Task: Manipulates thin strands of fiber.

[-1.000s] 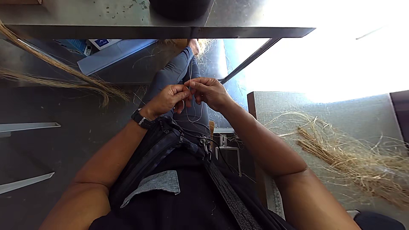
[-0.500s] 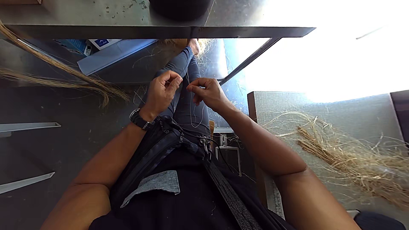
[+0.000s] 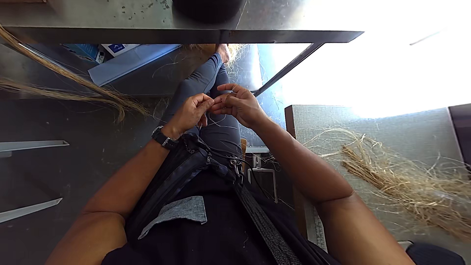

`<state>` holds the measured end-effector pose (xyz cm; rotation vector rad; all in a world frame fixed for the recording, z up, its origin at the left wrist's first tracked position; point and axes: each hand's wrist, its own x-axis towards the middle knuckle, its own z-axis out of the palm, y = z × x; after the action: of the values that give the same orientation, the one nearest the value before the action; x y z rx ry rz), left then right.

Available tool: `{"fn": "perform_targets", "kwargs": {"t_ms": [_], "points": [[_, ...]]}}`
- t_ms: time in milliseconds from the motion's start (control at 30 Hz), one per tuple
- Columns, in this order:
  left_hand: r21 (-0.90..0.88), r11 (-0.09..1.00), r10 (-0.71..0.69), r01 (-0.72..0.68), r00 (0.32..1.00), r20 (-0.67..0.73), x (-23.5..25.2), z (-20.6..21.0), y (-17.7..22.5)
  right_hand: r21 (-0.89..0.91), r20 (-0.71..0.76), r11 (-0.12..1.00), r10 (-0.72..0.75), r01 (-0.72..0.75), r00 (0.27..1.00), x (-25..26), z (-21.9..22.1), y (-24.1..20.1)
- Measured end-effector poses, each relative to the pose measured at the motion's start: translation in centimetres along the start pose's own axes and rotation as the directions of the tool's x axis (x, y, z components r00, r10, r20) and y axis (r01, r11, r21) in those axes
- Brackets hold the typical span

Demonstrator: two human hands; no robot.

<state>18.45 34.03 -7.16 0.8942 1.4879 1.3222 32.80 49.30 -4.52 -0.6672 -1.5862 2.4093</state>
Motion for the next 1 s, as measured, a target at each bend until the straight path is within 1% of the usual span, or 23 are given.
{"fn": "perform_targets", "kwargs": {"t_ms": [100, 200, 300, 367, 433, 500, 733, 833, 1000], "points": [[0.009, 1.000, 0.029, -0.029, 0.999, -0.037, 0.04, -0.30, 0.11, 0.008, -0.026, 1.000, -0.004, 0.004, 1.000, 0.06, 0.11, 0.06], [0.031, 0.999, 0.010, -0.009, 0.999, -0.049, -0.03, -0.08, 0.00, 0.015, -0.056, 1.000, 0.006, -0.006, 0.998, 0.06, 0.17, -0.07], [0.051, 0.999, 0.006, -0.002, 0.998, -0.063, -0.02, 0.08, -0.06, -0.036, -0.090, 0.999, 0.011, -0.014, 0.996, 0.10, 0.22, -0.25], [0.072, 0.997, 0.043, -0.035, 0.993, -0.108, 0.13, 0.03, -0.03, -0.074, -0.091, 0.997, 0.002, -0.008, 0.996, 0.14, 0.12, -0.19], [0.091, 0.992, 0.103, -0.089, 0.982, -0.161, 0.30, -0.17, 0.00, -0.119, -0.076, 0.993, -0.008, -0.001, 0.997, 0.17, 0.08, -0.03], [0.100, 0.987, 0.140, -0.123, 0.973, -0.181, 0.43, -0.38, 0.16, -0.157, -0.041, 0.988, -0.022, 0.015, 0.999, 0.18, 0.12, 0.17], [0.142, 0.979, 0.163, -0.144, 0.978, -0.132, 0.46, 0.30, 0.63, -0.234, 0.061, 0.972, -0.015, 0.029, 0.998, -0.01, 0.59, 0.64], [0.115, 0.982, 0.162, -0.147, 0.978, -0.135, 0.46, 0.42, 0.62, -0.240, 0.081, 0.971, -0.005, 0.025, 0.997, -0.03, 0.50, 0.64], [0.022, 0.991, 0.135, -0.133, 0.977, -0.166, 0.44, 0.31, 0.20, -0.221, 0.047, 0.975, 0.000, 0.010, 0.999, -0.05, 0.38, 0.30]]}}
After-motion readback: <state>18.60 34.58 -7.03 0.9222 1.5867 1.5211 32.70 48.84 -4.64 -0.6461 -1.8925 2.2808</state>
